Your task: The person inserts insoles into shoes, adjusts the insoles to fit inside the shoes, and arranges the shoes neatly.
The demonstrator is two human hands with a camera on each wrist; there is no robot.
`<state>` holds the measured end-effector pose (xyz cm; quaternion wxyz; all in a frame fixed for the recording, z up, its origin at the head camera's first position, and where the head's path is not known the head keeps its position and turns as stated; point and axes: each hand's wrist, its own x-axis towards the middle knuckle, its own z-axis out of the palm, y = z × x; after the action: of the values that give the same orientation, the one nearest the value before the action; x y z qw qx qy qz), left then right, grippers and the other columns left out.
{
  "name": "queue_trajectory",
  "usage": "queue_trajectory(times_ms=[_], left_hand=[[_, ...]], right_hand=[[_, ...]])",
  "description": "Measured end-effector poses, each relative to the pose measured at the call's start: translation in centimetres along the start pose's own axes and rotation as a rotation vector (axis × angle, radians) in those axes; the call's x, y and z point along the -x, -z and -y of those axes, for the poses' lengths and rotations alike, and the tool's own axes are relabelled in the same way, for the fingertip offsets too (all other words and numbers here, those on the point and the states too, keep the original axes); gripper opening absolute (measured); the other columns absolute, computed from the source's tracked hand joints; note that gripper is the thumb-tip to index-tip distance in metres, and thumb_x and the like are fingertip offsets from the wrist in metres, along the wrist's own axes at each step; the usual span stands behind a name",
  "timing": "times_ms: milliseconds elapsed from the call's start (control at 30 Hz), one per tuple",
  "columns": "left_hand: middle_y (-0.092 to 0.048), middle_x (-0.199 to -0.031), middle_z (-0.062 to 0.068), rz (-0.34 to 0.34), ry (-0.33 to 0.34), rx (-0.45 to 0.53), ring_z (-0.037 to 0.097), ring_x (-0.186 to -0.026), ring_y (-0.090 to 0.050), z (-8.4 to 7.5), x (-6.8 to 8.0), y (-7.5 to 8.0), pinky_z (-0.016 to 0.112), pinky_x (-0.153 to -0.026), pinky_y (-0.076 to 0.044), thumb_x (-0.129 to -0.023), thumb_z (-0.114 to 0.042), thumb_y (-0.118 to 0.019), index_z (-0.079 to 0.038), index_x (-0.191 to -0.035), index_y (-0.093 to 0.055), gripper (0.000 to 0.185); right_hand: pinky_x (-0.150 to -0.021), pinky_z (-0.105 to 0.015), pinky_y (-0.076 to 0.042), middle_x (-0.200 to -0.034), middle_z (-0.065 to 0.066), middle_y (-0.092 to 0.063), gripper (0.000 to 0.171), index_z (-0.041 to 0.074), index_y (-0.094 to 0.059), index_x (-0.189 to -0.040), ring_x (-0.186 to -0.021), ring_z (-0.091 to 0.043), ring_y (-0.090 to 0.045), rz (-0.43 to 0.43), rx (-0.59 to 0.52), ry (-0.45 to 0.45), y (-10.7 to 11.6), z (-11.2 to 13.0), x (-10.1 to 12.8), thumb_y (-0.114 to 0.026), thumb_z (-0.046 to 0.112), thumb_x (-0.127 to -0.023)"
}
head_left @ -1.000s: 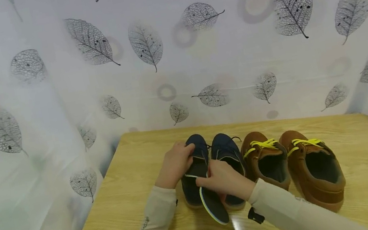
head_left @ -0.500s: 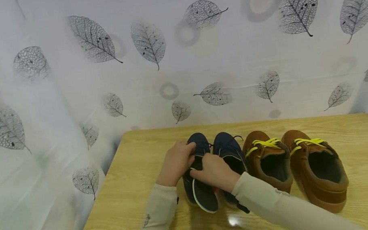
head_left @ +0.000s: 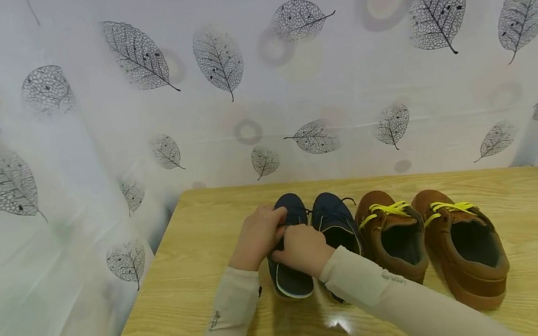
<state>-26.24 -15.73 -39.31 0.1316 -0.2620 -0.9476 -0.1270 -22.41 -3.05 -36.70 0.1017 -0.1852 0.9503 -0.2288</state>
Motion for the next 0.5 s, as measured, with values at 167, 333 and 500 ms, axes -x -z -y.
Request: queue_trajectory(times_ms=[167,333,500], left_hand=[[-0.041,-0.069,-0.001,0.007,0.008,-0.002,0.017,-0.066,-0.039,0.1,0.0,-0.1,0.029,-0.058,-0.033,-0.088,-0.008,-0.069,-0.014,-0.073,-0.044,0.030],[-0.038,-0.068,-0.001,-0.004,-0.006,0.015,0.017,-0.065,-0.037,0.2,0.0,-0.2,0.030,-0.058,-0.032,-0.088,-0.005,-0.068,-0.013,-0.073,-0.042,0.031],[-0.038,-0.068,-0.001,-0.006,-0.006,0.003,0.017,-0.065,-0.038,0.2,0.0,-0.2,0.030,-0.057,-0.034,-0.087,-0.008,-0.069,-0.013,-0.072,-0.042,0.032]], right_hand=[[-0.051,-0.038,-0.051,-0.071,-0.011,-0.063,0.031,0.008,-0.068,-0.087,-0.063,-0.026,-0.062,-0.051,0.194,-0.020,-0.6,0.9,0.2,-0.066,0.039,-0.089],[-0.047,-0.036,-0.050,-0.058,-0.010,-0.057,0.049,0.008,-0.061,-0.063,-0.056,-0.024,-0.060,-0.078,0.371,-0.018,-0.7,1.9,1.6,-0.061,0.049,-0.090],[-0.034,-0.025,-0.034,-0.043,-0.002,-0.040,0.060,0.014,-0.046,-0.047,-0.038,-0.015,-0.044,-0.080,0.424,0.033,-0.4,2.8,3.8,-0.060,0.057,-0.087]])
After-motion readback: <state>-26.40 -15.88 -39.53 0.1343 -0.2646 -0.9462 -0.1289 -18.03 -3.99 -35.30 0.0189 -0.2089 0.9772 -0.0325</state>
